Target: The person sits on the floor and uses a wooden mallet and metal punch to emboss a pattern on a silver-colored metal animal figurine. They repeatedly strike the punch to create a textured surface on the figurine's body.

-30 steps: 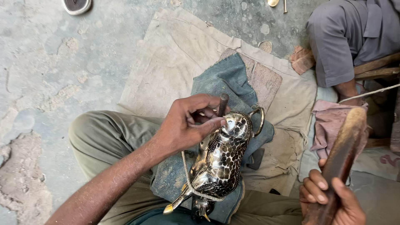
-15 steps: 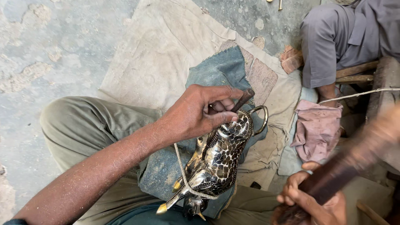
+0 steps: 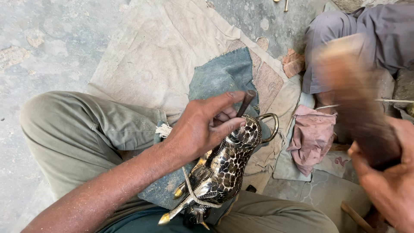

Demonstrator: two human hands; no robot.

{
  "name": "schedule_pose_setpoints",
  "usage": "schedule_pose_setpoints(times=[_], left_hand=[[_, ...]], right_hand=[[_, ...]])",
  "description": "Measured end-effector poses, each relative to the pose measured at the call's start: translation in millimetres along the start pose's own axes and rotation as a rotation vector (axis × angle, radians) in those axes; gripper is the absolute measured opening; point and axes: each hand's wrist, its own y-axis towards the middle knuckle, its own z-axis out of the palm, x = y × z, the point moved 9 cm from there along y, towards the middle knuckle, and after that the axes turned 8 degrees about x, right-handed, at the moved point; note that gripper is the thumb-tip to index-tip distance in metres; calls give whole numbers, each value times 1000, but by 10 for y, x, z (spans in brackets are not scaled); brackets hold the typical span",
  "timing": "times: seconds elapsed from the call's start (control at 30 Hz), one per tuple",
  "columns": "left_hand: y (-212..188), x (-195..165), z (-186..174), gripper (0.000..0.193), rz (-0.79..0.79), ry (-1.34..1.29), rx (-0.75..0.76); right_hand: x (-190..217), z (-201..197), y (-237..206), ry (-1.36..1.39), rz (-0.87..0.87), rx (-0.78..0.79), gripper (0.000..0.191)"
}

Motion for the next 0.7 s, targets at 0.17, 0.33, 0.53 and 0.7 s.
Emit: schedule_pose_setpoints(times=[0.17, 0.33, 0.53, 0.7], left_hand=[[50, 122, -25, 51, -71, -42, 50], [53, 91, -57, 49, -58, -66, 10], [65, 135, -47, 47, -94, -79, 27], [50, 76, -51, 46, -3, -28, 14]], right_hand=[[-686, 151, 258, 1495, 536, -105, 37], [-1556, 10, 550, 2202, 770, -597, 31], [-2130, -7, 765, 2267, 865, -400, 29], [-1931, 84, 611, 2101, 977, -576, 36]])
